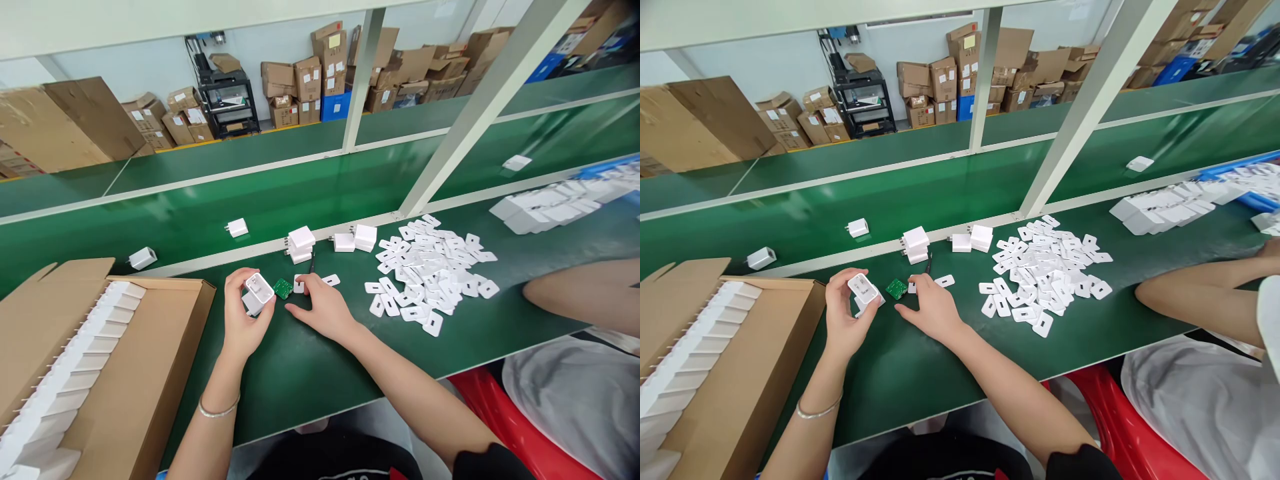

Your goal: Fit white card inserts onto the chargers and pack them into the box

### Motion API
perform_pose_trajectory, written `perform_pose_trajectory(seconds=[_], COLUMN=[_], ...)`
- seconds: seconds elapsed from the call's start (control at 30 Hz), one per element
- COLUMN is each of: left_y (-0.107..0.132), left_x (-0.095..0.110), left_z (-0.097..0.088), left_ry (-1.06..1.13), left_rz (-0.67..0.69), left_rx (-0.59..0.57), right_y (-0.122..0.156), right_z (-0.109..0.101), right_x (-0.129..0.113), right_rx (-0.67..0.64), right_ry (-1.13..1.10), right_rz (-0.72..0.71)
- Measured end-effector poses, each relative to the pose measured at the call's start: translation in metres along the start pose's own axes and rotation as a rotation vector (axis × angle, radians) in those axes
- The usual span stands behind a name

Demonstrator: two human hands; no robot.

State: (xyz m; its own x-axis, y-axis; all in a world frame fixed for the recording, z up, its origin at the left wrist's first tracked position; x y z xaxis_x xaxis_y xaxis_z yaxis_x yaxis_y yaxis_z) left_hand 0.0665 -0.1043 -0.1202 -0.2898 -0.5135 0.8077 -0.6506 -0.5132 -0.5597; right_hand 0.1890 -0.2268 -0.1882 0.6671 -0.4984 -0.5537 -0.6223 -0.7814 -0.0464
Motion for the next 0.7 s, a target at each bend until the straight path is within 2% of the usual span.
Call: perform_pose_trajectory(seconds=[0.07, 0.2, 0.3, 0.47, 0.57, 0.63, 0.7], left_y=[-0.001, -0.003, -0.003, -0.001, -0.001, -0.001, -0.001], left_x=[-0.003, -0.011, -0.010, 0.000, 0.004, 0.006, 0.006], left_z=[-0.005, -0.019, -0.023, -0.017, -0.014, -0.011, -0.006], left_ry=[-0.009, -0.040, -0.091, -0.128, -0.121, -0.127, -0.135], left_rz=[0.002, -0.010, 0.038, 0.118, 0.112, 0.092, 0.058], left_rx=[0.029, 0.112, 0.141, 0.108, 0.089, 0.077, 0.054], right_y=[-0.003, -0.017, -0.032, -0.050, -0.052, -0.051, -0.048], right_z=[0.001, 0.003, 0.003, 0.011, 0.004, -0.008, -0.022], right_x=[-0.010, -0.026, -0.041, -0.063, -0.053, -0.036, -0.013], right_rx=[0.088, 0.126, 0.060, -0.093, -0.041, 0.044, 0.103], right_ry=[0.076, 0.247, 0.397, 0.520, 0.354, 0.045, -0.363], right_rz=[-0.071, -0.116, -0.119, -0.117, -0.086, -0.060, -0.038])
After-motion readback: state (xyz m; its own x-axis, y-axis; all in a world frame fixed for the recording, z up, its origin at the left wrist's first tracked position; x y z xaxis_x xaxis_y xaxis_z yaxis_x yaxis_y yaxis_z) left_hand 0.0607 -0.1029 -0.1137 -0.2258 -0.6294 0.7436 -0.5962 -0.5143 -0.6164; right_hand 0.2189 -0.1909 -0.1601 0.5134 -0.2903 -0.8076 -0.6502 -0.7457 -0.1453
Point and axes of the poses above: each hand's wrist, its own y-axis away from the middle knuckle, its own z-axis out of the palm, x = y × z, the point moved 10 cm from there along -y, towards the middle knuckle, and after that the axes turned 9 degrees about y, right-handed, at the moved point
